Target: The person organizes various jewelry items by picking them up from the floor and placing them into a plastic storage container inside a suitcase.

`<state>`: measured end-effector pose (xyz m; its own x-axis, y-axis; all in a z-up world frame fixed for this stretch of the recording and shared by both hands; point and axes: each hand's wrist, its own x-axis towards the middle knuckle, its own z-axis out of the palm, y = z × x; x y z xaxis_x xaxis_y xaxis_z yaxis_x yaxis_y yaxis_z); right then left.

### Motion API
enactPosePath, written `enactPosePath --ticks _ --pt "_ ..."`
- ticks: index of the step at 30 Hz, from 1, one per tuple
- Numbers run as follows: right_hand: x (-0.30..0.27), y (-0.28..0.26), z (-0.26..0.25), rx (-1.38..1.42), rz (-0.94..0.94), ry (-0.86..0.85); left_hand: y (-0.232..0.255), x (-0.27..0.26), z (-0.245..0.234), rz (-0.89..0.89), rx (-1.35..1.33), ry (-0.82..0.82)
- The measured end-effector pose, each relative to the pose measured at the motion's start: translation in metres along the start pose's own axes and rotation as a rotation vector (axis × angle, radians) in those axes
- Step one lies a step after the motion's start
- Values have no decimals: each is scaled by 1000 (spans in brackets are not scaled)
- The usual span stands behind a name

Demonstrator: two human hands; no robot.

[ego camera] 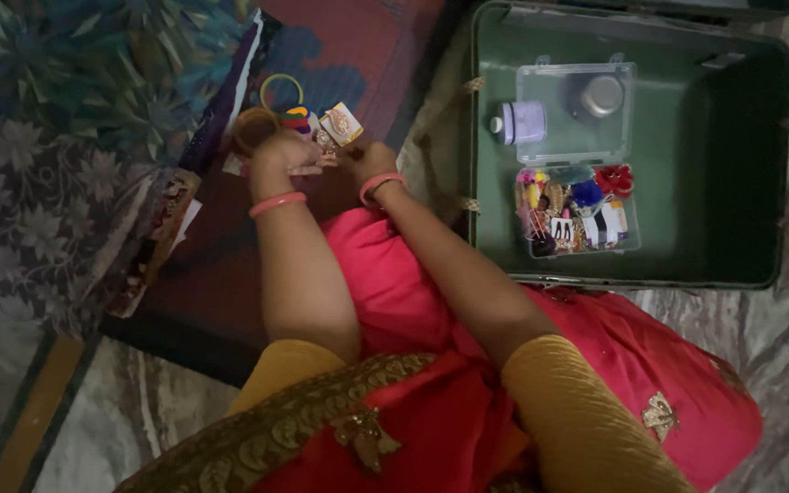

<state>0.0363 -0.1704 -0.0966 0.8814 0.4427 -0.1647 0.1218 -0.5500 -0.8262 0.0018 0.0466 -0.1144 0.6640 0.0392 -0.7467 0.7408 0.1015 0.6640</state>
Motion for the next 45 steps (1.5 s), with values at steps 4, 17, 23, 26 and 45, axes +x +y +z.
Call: enactPosePath --ticks 4,17,23,26,45 --pt "3 4 10 -81 -38 15 4 -5 6 -62 63 105" --pt "8 5 25 -111 -140 -120 26 -22 9 -136 265 180" --pt "8 18 36 -217 -208 -173 43 -41 19 -106 353 208" --pt "10 24 40 -266 -181 -224 45 -43 21 -111 340 213" --pt "-17 -48 -3 -18 -174 -17 81 -85 53 -69 62 237"
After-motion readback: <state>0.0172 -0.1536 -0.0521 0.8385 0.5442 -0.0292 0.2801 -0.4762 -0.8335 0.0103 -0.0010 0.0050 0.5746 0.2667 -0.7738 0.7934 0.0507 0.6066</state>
